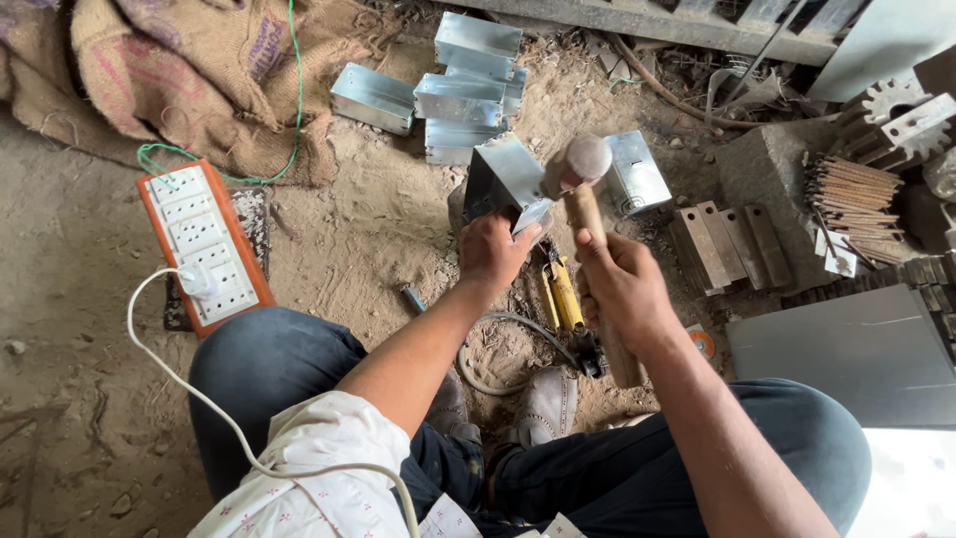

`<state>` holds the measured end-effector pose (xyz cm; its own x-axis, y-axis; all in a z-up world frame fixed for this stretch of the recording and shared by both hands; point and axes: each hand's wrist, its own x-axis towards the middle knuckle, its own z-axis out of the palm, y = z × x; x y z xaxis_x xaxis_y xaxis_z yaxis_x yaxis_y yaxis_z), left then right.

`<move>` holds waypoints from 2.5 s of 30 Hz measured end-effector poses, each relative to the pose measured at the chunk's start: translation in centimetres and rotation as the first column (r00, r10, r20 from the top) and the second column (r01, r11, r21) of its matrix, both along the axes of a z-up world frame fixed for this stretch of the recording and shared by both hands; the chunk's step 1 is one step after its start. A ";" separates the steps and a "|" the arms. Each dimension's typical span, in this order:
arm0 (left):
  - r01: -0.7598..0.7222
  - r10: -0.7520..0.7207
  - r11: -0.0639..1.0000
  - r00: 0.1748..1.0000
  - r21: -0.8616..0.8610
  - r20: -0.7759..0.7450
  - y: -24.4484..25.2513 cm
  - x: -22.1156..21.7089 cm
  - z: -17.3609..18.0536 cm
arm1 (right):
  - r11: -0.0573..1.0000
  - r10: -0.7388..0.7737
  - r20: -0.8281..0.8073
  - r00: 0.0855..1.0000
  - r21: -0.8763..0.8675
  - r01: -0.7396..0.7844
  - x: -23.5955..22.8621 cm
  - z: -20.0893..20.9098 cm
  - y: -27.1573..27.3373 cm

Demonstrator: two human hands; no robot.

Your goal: The person sits on the ground and assembles small rectangular metal boxes. They use a hammer to tap a metal piece into place on one box, then pick up another box and hammer its edges to shape it.

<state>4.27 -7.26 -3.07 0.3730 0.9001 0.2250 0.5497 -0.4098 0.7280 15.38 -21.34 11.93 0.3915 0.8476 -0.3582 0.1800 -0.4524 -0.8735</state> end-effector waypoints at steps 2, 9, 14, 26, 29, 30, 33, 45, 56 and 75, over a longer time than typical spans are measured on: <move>-0.021 0.022 1.000 0.999 -0.020 0.024 -0.1 -0.1 -0.1 | 0.998 0.012 -0.011 1.000 0.057 -0.012 0.6 0.4 -0.5; -0.005 0.005 1.000 1.000 -0.020 0.015 0.1 0.0 -0.3 | 1.000 -0.005 0.068 0.998 -0.003 0.005 0.5 -0.1 -0.1; -0.026 0.025 0.999 0.999 -0.026 -0.043 0.1 0.0 0.0 | 0.993 -0.073 -0.103 0.992 0.081 0.082 0.5 -0.1 0.1; -0.001 0.004 0.998 0.999 -0.061 0.047 -0.2 -0.1 0.1 | 0.995 -0.073 -0.064 0.995 0.068 0.077 0.5 0.4 0.1; 0.004 0.004 0.995 0.997 -0.101 0.076 0.0 0.1 -0.2 | 0.980 -0.019 -0.104 0.994 0.196 0.040 1.6 0.7 -0.5; 0.004 0.003 0.996 0.997 -0.093 0.076 0.0 0.1 -0.4 | 0.967 0.010 -0.110 0.994 0.254 0.018 1.7 0.5 -0.4; 0.014 -0.011 0.999 0.997 -0.035 0.077 0.1 0.0 -0.5 | 0.980 -0.029 -0.005 1.000 0.196 0.030 1.5 0.0 0.1; 0.011 -0.004 0.991 0.999 -0.132 0.051 0.0 0.0 -0.2 | 0.978 0.010 -0.098 0.995 0.206 0.010 0.9 0.1 -0.3; 0.009 0.000 0.983 0.999 -0.183 0.050 -0.1 0.2 -0.2 | 0.981 0.071 -0.048 0.996 0.186 -0.061 0.6 0.7 -0.8; 0.010 -0.003 0.994 0.998 -0.111 0.066 -0.6 -0.4 1.2 | 0.999 0.038 0.142 0.989 0.021 -0.041 -2.2 0.7 -0.5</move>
<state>3.88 -7.83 -1.83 0.3669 0.9184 0.1478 0.4970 -0.3278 0.8034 13.21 -21.79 12.61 0.4028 0.8711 -0.2809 0.3197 -0.4215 -0.8486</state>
